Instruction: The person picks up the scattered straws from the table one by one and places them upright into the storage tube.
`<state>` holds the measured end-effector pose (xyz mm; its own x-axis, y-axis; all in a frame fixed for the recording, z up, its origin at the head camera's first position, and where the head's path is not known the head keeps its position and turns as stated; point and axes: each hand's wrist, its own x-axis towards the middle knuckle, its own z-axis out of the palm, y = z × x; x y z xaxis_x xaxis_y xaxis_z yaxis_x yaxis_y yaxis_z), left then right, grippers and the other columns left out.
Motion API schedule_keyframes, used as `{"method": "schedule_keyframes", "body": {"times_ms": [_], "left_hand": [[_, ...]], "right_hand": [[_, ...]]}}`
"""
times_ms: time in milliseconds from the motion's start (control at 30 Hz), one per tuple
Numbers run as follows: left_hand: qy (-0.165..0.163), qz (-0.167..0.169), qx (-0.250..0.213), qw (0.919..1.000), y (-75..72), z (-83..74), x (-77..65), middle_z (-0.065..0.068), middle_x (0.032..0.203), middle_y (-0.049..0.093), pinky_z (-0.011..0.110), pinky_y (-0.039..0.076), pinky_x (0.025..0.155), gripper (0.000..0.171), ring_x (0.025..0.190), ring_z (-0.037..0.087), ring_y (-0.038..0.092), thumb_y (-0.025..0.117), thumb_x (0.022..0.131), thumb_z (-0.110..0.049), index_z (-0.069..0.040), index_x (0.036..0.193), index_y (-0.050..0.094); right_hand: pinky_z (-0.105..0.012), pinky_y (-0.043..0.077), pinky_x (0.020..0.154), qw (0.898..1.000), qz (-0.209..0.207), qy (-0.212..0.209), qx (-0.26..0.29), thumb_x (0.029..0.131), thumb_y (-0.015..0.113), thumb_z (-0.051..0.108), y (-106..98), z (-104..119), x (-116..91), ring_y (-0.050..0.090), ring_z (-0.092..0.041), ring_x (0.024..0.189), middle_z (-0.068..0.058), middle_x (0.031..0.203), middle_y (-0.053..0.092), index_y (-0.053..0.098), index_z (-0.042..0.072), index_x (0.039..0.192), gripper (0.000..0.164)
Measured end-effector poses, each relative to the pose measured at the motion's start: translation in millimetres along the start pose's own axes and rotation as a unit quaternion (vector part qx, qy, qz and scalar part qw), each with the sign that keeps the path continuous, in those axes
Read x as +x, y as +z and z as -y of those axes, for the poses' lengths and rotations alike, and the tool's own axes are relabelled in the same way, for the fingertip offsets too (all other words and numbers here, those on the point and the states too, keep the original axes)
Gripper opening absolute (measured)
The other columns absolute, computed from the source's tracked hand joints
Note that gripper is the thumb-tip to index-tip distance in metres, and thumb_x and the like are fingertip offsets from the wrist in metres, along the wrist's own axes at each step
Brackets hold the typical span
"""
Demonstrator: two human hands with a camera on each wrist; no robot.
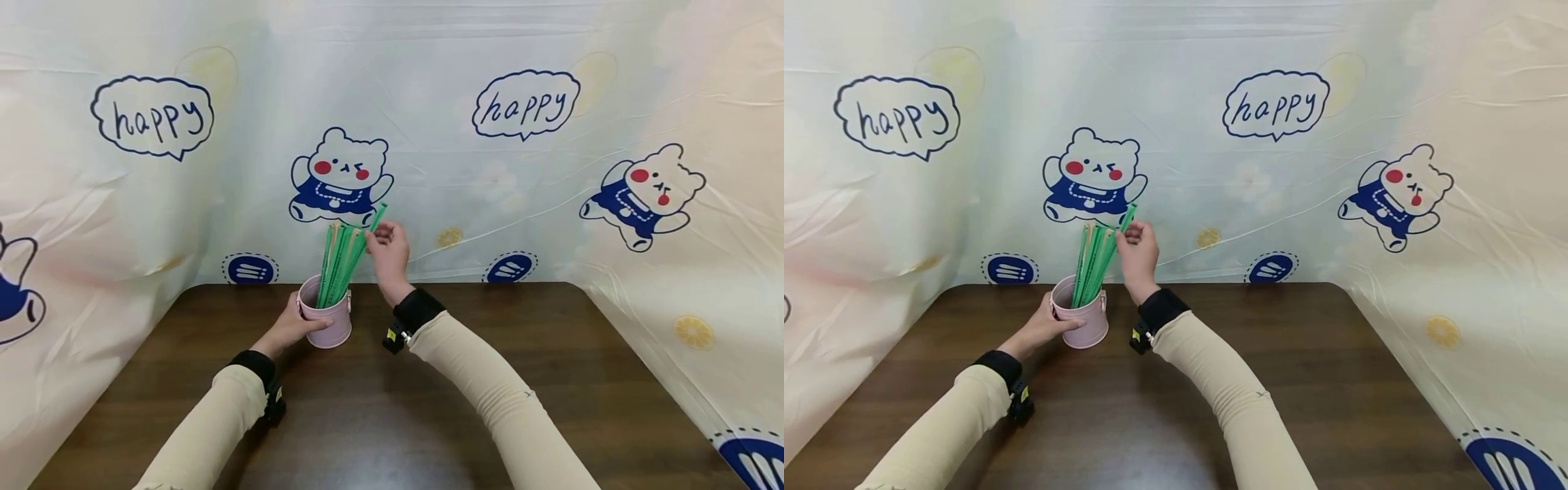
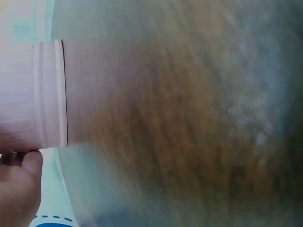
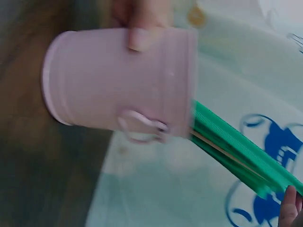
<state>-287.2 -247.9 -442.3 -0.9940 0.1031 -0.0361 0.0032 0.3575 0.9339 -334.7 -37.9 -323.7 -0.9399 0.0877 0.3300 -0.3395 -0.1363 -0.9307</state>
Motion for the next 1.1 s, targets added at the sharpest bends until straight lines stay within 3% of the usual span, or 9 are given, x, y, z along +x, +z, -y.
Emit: {"method": "schedule_keyframes", "body": {"times_ms": [300, 500, 867, 1100], "left_hand": [[0.003, -0.005, -0.009, 0.9999, -0.5, -4.4, 0.5, 0.025, 0.16, 0.019, 0.065, 0.024, 0.125, 0.1, 0.145, 0.043, 0.028, 0.076, 0.091, -0.021, -0.006, 0.157, 0.003], [0.008, -0.01, 0.002, 0.9999, -0.8, -2.0, 2.0, 0.029, 0.158, 0.02, 0.063, 0.026, 0.124, 0.1, 0.144, 0.044, 0.03, 0.075, 0.09, -0.018, 0.001, 0.156, 0.003], [0.016, -0.022, 0.007, 0.9996, 1.4, 1.9, 1.2, 0.028, 0.155, 0.025, 0.062, 0.028, 0.124, 0.095, 0.141, 0.043, 0.034, 0.075, 0.089, -0.017, 0.001, 0.154, 0.008], [0.02, -0.021, 0.001, 0.9996, 2.8, -1.0, -0.6, 0.028, 0.156, 0.024, 0.061, 0.027, 0.124, 0.095, 0.142, 0.042, 0.033, 0.076, 0.089, -0.017, 0.001, 0.154, 0.009]], "right_hand": [[-0.029, 0.059, 0.084, 0.997, 0.042, -0.003, -0.058, 0.099, 0.064, 0.007, 9.4, -25.8, -5.8, 0.061, -0.017, 0.094, -0.017, 0.11, 0.064, 0.057, -0.002, 0.126, 0.029], [-0.031, 0.054, 0.091, 0.99, 0.085, -0.018, -0.113, 0.1, 0.063, 0.007, 11.2, -35.4, -13.4, 0.063, -0.032, 0.105, -0.023, 0.117, 0.064, 0.056, -0.003, 0.127, 0.03], [-0.031, 0.053, 0.09, 0.982, 0.116, -0.031, -0.147, 0.099, 0.064, 0.006, 13.1, -37.9, -19.0, 0.063, -0.034, 0.103, -0.024, 0.114, 0.065, 0.058, -0.004, 0.123, 0.027], [-0.035, 0.055, 0.09, 0.978, 0.126, -0.004, -0.164, 0.1, 0.064, 0.009, 10.3, -39.0, -20.9, 0.063, -0.036, 0.108, -0.024, 0.115, 0.066, 0.058, -0.003, 0.124, 0.028]]}}
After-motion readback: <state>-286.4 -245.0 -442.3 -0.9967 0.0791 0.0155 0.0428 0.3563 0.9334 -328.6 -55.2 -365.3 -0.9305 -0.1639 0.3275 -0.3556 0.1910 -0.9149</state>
